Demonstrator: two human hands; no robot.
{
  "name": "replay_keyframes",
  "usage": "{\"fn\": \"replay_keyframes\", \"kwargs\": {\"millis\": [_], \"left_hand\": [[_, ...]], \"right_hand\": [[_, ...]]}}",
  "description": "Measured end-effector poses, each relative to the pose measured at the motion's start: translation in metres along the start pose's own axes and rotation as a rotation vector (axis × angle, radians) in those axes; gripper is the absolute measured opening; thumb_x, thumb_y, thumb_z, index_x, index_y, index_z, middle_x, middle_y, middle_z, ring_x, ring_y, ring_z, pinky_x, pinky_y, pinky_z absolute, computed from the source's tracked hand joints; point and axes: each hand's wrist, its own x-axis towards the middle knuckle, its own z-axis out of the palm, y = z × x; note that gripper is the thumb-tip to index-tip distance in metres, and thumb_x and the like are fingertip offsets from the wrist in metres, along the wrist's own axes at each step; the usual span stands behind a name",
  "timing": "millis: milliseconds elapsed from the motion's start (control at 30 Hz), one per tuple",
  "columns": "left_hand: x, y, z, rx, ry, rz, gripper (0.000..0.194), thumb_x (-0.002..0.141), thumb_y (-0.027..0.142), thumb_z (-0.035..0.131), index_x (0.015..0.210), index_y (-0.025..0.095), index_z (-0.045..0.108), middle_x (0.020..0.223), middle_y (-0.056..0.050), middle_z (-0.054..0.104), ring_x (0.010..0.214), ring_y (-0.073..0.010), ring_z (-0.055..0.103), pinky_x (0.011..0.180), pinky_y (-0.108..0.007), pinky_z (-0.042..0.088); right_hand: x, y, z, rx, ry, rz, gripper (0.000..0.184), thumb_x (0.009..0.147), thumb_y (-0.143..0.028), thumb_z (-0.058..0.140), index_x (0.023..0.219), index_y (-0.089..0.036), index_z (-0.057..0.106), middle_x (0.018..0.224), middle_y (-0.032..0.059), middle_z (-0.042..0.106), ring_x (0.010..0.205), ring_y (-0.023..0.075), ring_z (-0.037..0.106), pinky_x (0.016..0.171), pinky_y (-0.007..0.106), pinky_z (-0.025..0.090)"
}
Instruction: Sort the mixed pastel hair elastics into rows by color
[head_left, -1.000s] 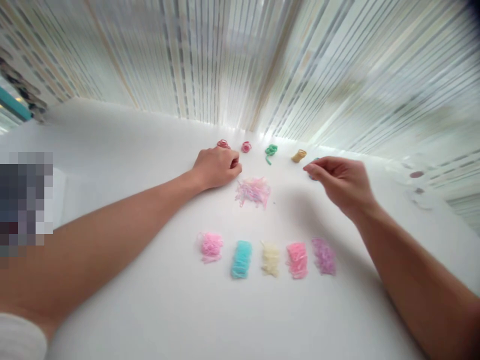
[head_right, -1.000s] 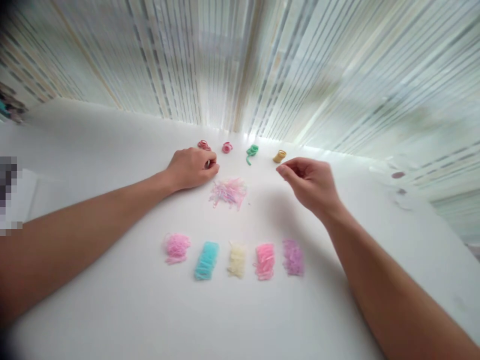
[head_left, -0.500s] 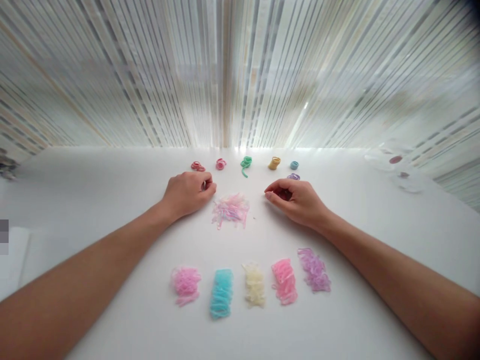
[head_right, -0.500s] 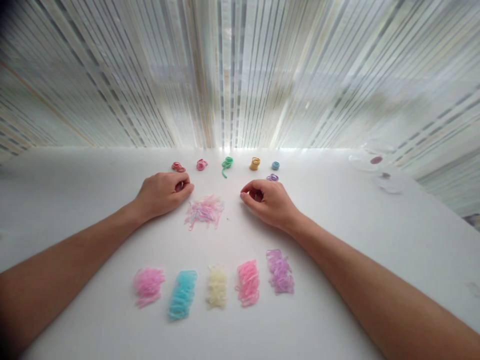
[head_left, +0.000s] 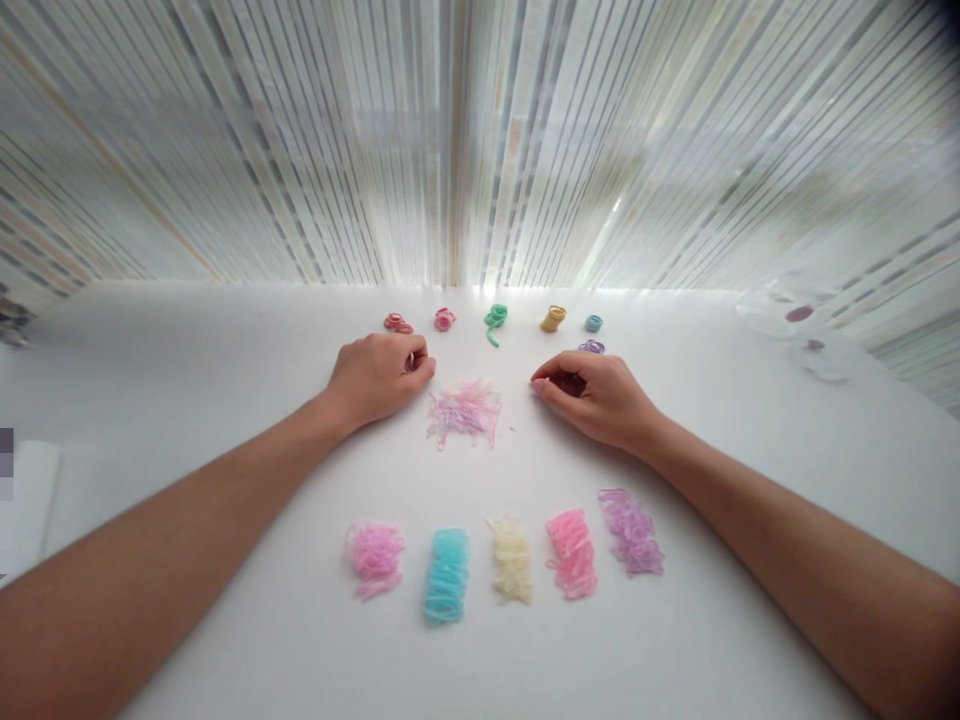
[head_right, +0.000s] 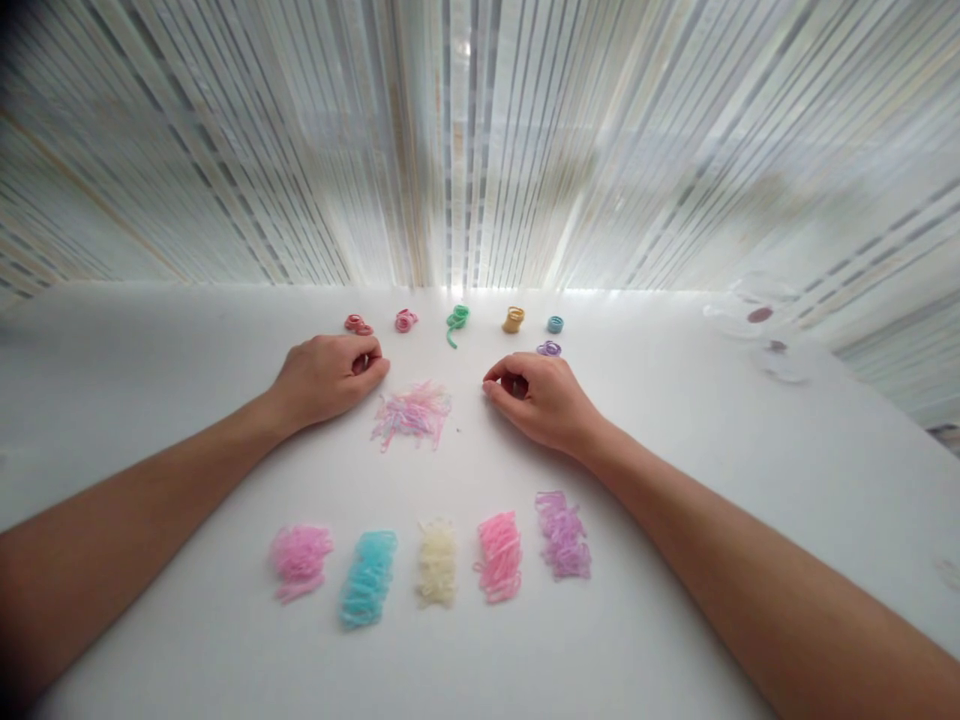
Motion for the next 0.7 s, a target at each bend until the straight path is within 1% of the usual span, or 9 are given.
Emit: {"fn": "replay_keyframes", "kwargs": {"millis": [233,500,700], "left_hand": [[-0.0006,0.0013,-0.0017,-0.012,-0.007,-0.011,0.026,0.093,0.041,0.05,0.08,0.024,0.063,0.086,-0.004,0.076,0.081,-0.025,0.067,0.063,-0.035,0.033],[0.0003,0.0007,-0.0003,-0.024,-0.008,-0.008,0.025,0.093,0.041,0.051,0.082,0.024,0.067,0.086,-0.005,0.076,0.083,-0.0259,0.068,0.067,-0.035,0.037],[-0.0001,0.0002,-0.0003,-0.017,-0.003,-0.004,0.025,0.094,0.04,0.05,0.082,0.024,0.066,0.086,-0.005,0.076,0.082,-0.0261,0.068,0.065,-0.035,0.034]], "right_hand": [[0.0001,-0.0012,-0.0008,-0.006,0.0,0.006,0.017,0.089,-0.03,0.066,0.087,-0.017,0.077,0.071,0.0034,0.071,0.061,0.015,0.057,0.063,0.031,0.044],[0.0,-0.0015,-0.0011,-0.006,0.0,0.006,0.016,0.089,-0.031,0.067,0.086,-0.018,0.077,0.069,0.0029,0.069,0.059,0.015,0.056,0.063,0.031,0.044],[-0.0001,-0.0011,-0.0011,-0.004,-0.007,0.006,0.018,0.09,-0.031,0.066,0.086,-0.017,0.077,0.071,0.0038,0.07,0.061,0.0154,0.056,0.063,0.032,0.044]]}}
